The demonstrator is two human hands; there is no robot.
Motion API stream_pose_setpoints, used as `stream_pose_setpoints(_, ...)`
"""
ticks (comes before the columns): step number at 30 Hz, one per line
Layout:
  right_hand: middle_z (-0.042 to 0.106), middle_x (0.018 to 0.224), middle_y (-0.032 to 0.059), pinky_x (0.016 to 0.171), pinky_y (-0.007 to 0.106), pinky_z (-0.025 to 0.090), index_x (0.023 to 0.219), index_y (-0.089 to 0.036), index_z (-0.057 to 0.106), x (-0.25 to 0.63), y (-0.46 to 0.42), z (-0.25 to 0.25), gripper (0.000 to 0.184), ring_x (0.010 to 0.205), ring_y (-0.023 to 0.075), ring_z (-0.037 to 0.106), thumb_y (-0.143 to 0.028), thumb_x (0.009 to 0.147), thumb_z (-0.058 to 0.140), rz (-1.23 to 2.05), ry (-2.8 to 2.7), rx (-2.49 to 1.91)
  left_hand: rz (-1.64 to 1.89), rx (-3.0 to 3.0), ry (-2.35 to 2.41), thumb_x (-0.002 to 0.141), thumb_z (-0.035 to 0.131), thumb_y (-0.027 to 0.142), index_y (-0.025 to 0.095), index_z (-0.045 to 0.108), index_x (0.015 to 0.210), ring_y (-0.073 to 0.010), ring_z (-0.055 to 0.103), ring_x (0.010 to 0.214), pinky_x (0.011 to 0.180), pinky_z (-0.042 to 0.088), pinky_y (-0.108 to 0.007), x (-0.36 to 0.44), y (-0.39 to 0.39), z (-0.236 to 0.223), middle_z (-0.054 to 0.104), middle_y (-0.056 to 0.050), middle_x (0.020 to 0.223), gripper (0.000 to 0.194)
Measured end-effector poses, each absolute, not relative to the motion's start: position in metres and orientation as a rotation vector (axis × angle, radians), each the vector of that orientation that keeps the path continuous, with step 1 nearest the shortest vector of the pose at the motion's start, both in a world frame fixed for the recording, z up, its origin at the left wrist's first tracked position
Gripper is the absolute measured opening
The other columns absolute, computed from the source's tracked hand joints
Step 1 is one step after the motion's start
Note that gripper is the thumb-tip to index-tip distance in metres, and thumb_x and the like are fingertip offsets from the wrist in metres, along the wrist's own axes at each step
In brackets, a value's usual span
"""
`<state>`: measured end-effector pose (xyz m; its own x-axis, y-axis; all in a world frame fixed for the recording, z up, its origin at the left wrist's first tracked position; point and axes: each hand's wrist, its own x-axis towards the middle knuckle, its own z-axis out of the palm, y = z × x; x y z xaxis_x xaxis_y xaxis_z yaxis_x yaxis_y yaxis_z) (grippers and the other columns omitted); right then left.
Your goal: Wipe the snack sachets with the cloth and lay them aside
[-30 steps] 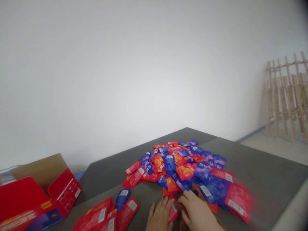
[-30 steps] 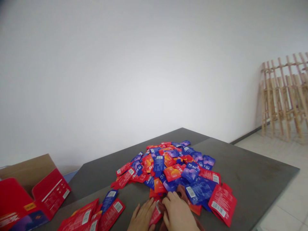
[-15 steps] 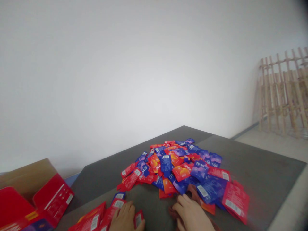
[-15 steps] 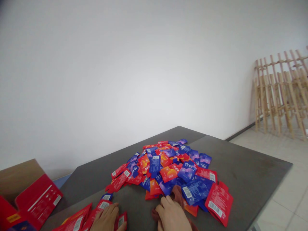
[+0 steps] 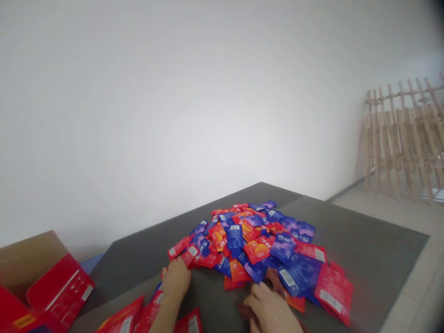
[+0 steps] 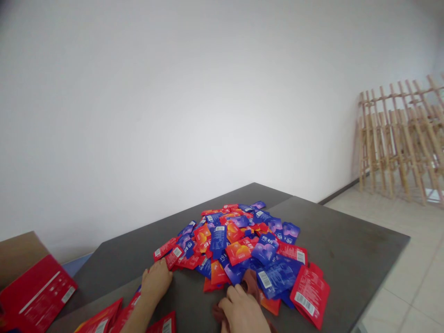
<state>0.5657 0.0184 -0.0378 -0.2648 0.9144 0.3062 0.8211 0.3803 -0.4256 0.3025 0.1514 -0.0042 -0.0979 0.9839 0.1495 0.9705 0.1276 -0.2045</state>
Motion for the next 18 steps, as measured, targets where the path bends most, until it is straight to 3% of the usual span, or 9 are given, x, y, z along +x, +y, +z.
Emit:
stream_pose_setpoints(3,0.062,0.097,0.0023,0.076,0.032,0.038,0.09,-0.025,0.066,0.565,0.018,-0.036,0.026,0.097,0.0217,0.054,-0.012,0.071,0.054,0.259,-2.136,-1.487,0.089,-1.992,-2.132,0.087,0.048,0.012,0.009,0.055,0.126,-0.0261,0.059,0.117,0.097,0.041,-0.04,0.306,0.144,-0.004,0.064,-0.016,0.124,0.04)
stream_pose_setpoints(8,0.062,0.098,0.0025,0.08,0.034,0.037,0.093,-0.025,0.067,0.566,0.015,-0.032,0.029,0.099,0.0224,0.053,-0.011,0.072,0.053,0.29,-2.135,-1.478,0.086,-2.126,-2.047,0.087,0.038,0.001,0.009,0.051,0.133,-0.0222,0.063,0.113,0.096,0.042,-0.033,0.322,0.118,-0.007,0.066,-0.015,0.123,0.049)
stream_pose_setpoints(15,0.061,0.101,0.0032,0.081,0.034,0.038,0.097,-0.024,0.066,0.569,0.013,-0.029,0.031,0.101,0.0226,0.053,-0.01,0.074,0.051,0.297,-2.159,-1.448,0.051,-2.272,-1.909,0.087,0.027,-0.006,0.012,0.048,0.138,-0.0192,0.066,0.105,0.09,0.049,-0.03,0.357,0.062,-0.018,0.068,-0.014,0.119,0.058)
stream_pose_setpoints(18,0.06,0.1,0.0035,0.081,0.032,0.04,0.097,-0.023,0.066,0.57,0.011,-0.028,0.032,0.099,0.0215,0.053,-0.007,0.075,0.049,0.3,-2.142,-1.392,0.009,-2.318,-1.784,0.08,0.031,-0.009,0.013,0.051,0.136,-0.022,0.066,0.105,0.089,0.052,-0.034,0.376,0.043,-0.036,0.068,-0.014,0.119,0.064)
